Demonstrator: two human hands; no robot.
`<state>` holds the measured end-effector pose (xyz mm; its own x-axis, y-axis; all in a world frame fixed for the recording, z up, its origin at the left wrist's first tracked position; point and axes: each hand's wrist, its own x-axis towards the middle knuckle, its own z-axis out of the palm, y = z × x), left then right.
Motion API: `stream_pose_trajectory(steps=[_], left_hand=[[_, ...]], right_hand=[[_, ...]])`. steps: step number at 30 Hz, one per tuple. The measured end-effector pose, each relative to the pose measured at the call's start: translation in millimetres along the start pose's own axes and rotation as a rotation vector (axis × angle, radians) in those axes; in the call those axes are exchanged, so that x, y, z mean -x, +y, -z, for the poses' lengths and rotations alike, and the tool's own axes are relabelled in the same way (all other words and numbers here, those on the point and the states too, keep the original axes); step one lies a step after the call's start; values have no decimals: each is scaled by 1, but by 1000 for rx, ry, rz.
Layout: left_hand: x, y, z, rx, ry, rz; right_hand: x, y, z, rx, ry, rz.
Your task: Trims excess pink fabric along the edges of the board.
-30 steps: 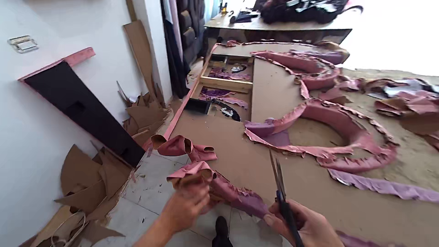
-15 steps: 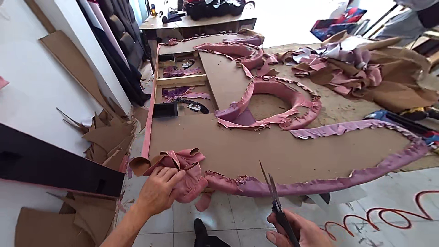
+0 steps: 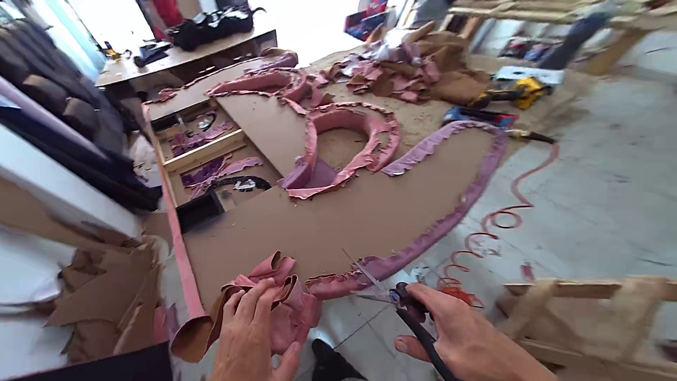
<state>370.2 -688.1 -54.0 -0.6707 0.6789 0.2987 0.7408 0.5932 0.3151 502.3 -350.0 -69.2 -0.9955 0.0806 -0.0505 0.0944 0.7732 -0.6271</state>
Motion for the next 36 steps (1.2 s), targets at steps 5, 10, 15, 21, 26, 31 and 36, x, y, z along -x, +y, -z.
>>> stream_pose_trajectory(steps=[5,10,15,21,26,31,36], left_hand=[[-58,61,-16,33,-22,113],[-57,19,-26,21,-406,324],[-15,-1,-56,1,111,197],[-23,24,-42,-282,44,202],[-18,68,-38,-445,101,249],[-30,83,-43,-491,181,600],[-40,100,-55,-607,139,524]], right_hand=[[29,-39,33,102,-73,-97],[-27,-28,59,316,-132,74],[-134,3,60,694,-142,618],[-233,-1,58,803,-410,913],[-266,-16,50,745,-448,1114],[-285,-17,44,776,-503,1148],[-292,-14,41,713,-501,1224]])
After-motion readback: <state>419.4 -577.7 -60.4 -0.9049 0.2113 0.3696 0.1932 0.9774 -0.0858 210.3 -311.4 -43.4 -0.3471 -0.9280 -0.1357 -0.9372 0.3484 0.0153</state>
